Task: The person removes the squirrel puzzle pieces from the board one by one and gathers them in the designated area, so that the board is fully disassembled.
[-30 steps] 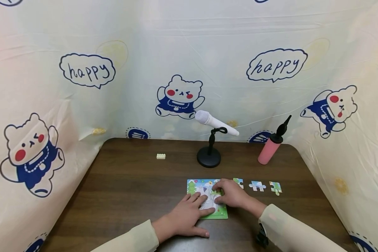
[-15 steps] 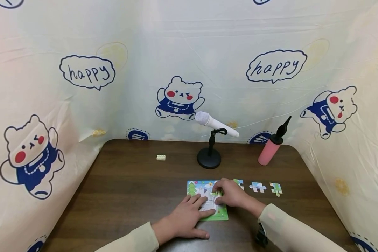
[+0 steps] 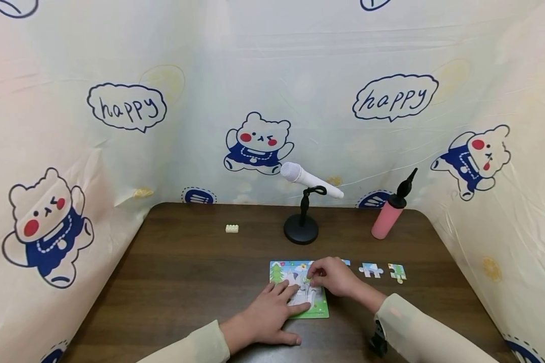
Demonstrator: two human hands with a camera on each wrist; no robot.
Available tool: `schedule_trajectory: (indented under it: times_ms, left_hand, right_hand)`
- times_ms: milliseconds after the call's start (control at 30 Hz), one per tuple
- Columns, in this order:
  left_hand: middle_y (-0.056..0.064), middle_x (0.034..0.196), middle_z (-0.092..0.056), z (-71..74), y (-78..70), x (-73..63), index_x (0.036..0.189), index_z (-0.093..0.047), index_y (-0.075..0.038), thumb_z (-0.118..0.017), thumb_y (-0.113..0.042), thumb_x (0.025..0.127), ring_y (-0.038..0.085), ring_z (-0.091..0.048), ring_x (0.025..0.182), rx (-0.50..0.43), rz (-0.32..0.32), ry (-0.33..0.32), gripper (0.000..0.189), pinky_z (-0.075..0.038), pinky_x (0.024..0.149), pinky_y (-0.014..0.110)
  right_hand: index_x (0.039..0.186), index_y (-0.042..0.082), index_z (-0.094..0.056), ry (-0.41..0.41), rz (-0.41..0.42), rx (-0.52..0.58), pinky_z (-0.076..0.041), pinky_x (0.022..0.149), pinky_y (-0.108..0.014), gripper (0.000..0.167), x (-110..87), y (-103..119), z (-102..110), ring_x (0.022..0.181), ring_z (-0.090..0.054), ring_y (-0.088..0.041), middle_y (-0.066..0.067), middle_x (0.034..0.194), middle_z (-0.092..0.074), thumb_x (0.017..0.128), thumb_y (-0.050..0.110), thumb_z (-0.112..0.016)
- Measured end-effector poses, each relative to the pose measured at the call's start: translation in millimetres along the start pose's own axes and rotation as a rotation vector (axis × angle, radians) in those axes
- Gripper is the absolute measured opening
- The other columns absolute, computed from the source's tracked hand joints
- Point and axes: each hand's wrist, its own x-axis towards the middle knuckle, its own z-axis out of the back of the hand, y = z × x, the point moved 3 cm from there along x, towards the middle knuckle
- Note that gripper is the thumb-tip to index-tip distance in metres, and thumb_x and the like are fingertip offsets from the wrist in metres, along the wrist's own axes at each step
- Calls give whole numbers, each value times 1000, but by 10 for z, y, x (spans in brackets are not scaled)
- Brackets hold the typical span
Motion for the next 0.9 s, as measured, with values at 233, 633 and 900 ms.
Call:
schedule_trajectory:
  times_ms: [233, 633, 900]
  left_hand:
    - [11, 159, -43, 25, -19, 7, 155, -42, -44, -45, -82, 91, 40, -45, 142, 39, -9, 15, 74, -47, 102, 63]
    - [10, 160, -41, 17, -20, 9, 157, -37, -46, -43, -83, 91, 39, -43, 145, 59, 8, 36, 76, -46, 103, 63]
    - [11, 159, -42, 26, -35, -13, 157, -39, -45, -44, -82, 91, 39, -43, 144, 77, 2, 4, 76, -46, 103, 63]
  right_hand:
    - [97, 17, -79, 26, -17, 41, -50, 75, -32, 9, 15, -11, 25, 79, -58, -12, 10, 90, -71, 95, 10, -74]
    - [102, 16, -80, 22, 26, 56, -53, 78, -29, 9, -188, -226, 428, 87, -63, -13, 7, 98, -75, 96, 16, -73]
    - [98, 17, -79, 2, 20, 15, -53, 74, -26, 5, -648, -705, 779, 84, -62, -5, 7, 96, -75, 94, 17, -75]
